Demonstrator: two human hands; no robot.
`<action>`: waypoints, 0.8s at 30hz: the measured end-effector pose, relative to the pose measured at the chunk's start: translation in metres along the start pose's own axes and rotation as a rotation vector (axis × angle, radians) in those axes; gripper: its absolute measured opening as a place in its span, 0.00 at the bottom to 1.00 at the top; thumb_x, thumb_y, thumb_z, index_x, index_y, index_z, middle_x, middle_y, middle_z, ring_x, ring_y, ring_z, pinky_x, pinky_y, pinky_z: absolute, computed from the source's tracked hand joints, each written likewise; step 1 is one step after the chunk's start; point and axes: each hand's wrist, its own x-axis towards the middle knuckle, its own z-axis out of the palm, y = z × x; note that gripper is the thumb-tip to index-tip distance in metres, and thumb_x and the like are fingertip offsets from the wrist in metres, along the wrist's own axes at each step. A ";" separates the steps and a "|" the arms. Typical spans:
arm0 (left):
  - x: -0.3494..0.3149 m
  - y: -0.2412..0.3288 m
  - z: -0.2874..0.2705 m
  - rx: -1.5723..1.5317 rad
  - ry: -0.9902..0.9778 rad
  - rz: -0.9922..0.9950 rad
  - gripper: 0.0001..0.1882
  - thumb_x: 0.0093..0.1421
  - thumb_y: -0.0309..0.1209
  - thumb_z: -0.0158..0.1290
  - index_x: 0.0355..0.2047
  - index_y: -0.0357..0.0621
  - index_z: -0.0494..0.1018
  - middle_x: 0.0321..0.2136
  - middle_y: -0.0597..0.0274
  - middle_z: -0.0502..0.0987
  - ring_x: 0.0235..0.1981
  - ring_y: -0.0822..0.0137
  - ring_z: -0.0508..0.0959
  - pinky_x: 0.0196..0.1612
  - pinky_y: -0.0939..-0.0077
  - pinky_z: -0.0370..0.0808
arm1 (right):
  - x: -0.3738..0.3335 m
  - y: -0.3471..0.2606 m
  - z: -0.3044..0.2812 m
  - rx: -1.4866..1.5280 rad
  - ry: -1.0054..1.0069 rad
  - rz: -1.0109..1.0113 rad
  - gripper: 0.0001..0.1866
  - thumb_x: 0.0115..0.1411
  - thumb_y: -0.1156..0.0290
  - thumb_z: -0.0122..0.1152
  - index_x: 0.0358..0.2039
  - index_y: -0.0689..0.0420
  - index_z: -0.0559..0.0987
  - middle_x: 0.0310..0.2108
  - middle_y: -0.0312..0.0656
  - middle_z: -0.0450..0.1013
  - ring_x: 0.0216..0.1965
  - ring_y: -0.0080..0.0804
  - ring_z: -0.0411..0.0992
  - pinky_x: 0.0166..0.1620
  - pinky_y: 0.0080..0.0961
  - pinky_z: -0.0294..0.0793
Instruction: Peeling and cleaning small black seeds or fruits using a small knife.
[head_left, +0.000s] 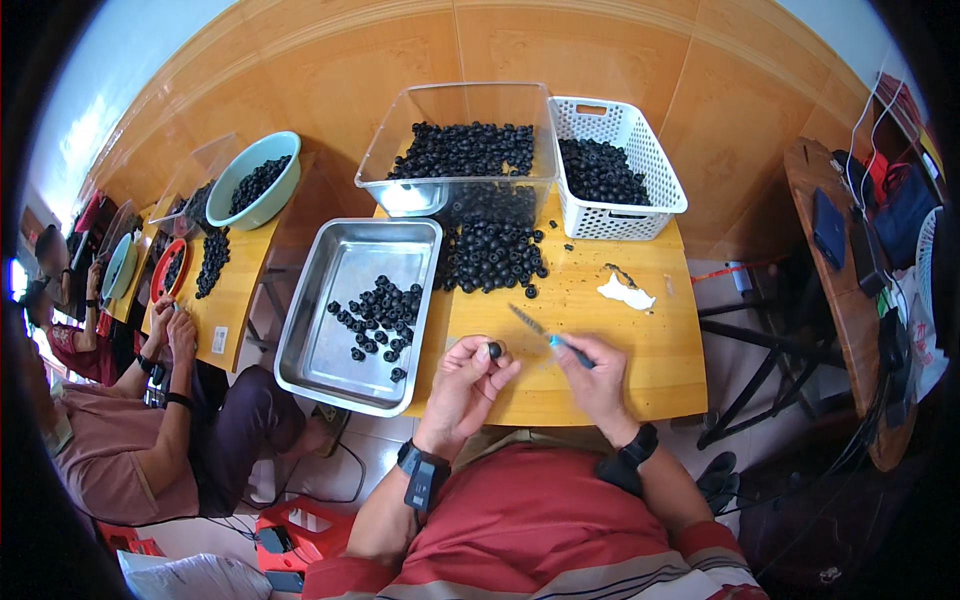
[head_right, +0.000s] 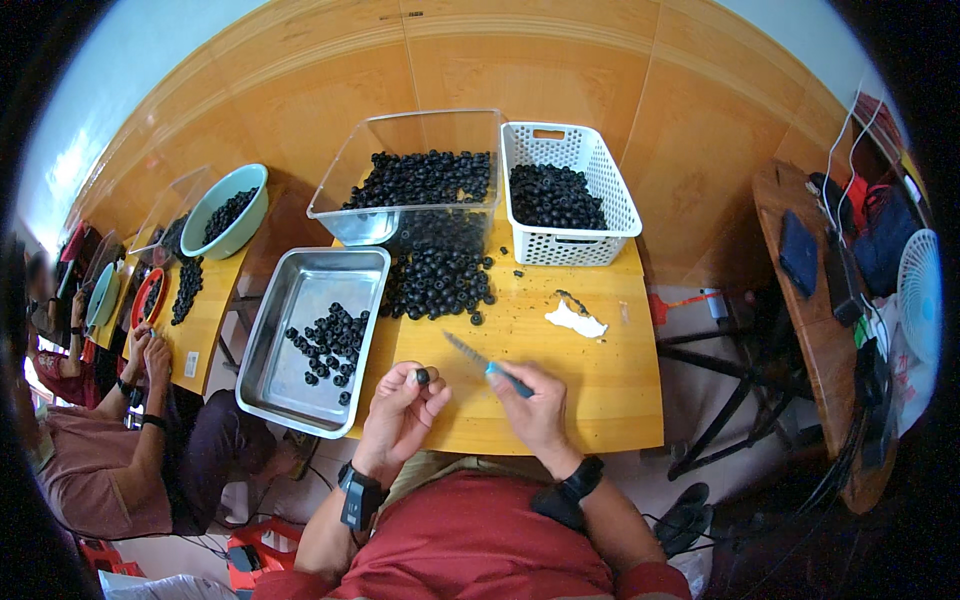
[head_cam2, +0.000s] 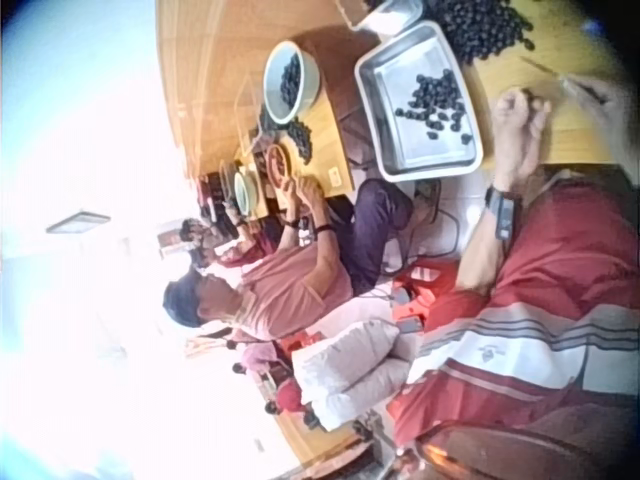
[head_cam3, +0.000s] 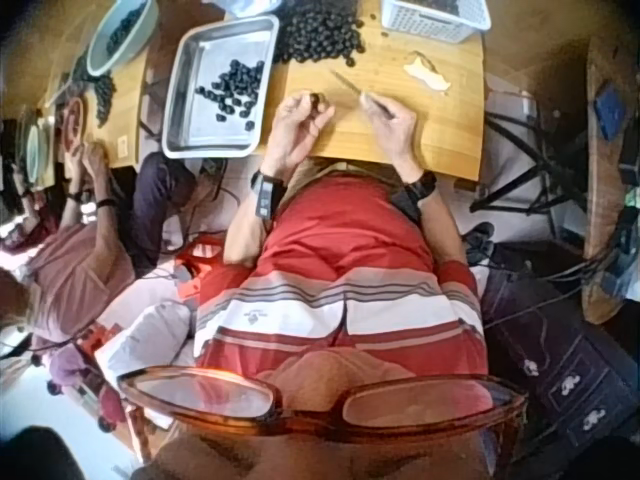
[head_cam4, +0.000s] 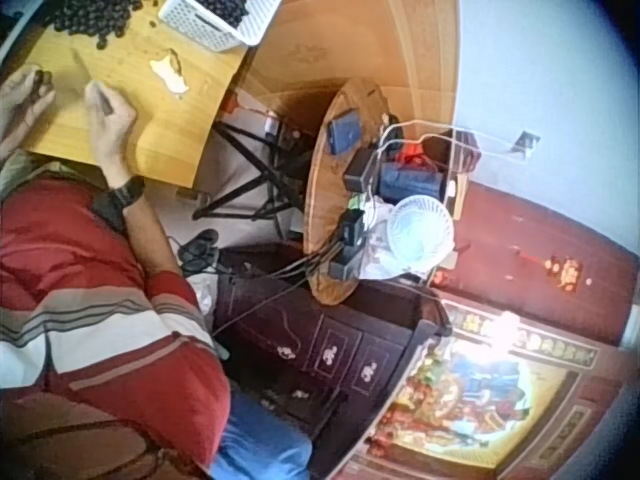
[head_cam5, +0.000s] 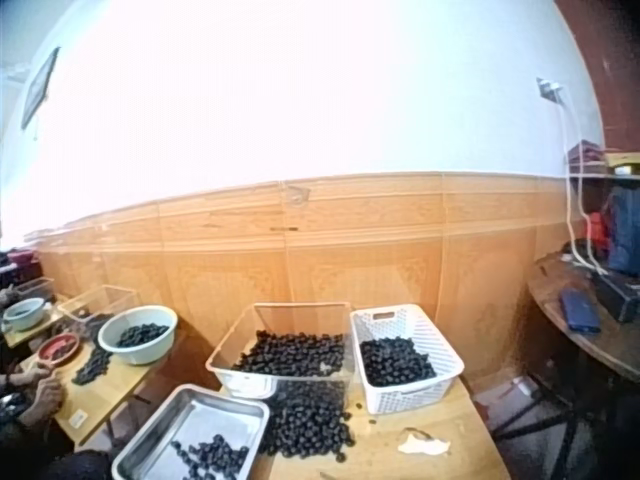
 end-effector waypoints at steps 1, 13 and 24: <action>-0.005 0.003 0.009 -0.003 -0.035 0.003 0.06 0.68 0.25 0.53 0.44 0.41 0.76 0.39 0.59 0.80 0.41 0.66 0.81 0.53 0.63 0.81 | 0.001 -0.002 0.000 0.001 -0.002 0.002 0.13 0.61 0.70 0.69 0.41 0.66 0.83 0.31 0.43 0.79 0.29 0.24 0.75 0.34 0.21 0.73; -0.011 0.005 0.003 -0.066 -0.004 0.002 0.07 0.68 0.26 0.54 0.44 0.43 0.77 0.39 0.61 0.80 0.42 0.67 0.80 0.54 0.64 0.81 | -0.002 -0.015 0.000 0.017 -0.068 -0.028 0.12 0.63 0.69 0.67 0.41 0.66 0.82 0.29 0.41 0.78 0.30 0.23 0.73 0.34 0.20 0.72; -0.014 0.009 0.006 -0.152 -0.039 -0.030 0.08 0.67 0.29 0.55 0.45 0.44 0.76 0.38 0.64 0.77 0.42 0.69 0.79 0.55 0.68 0.80 | -0.002 -0.015 0.001 0.025 -0.071 -0.013 0.13 0.64 0.67 0.67 0.41 0.65 0.83 0.29 0.40 0.77 0.30 0.23 0.72 0.34 0.20 0.71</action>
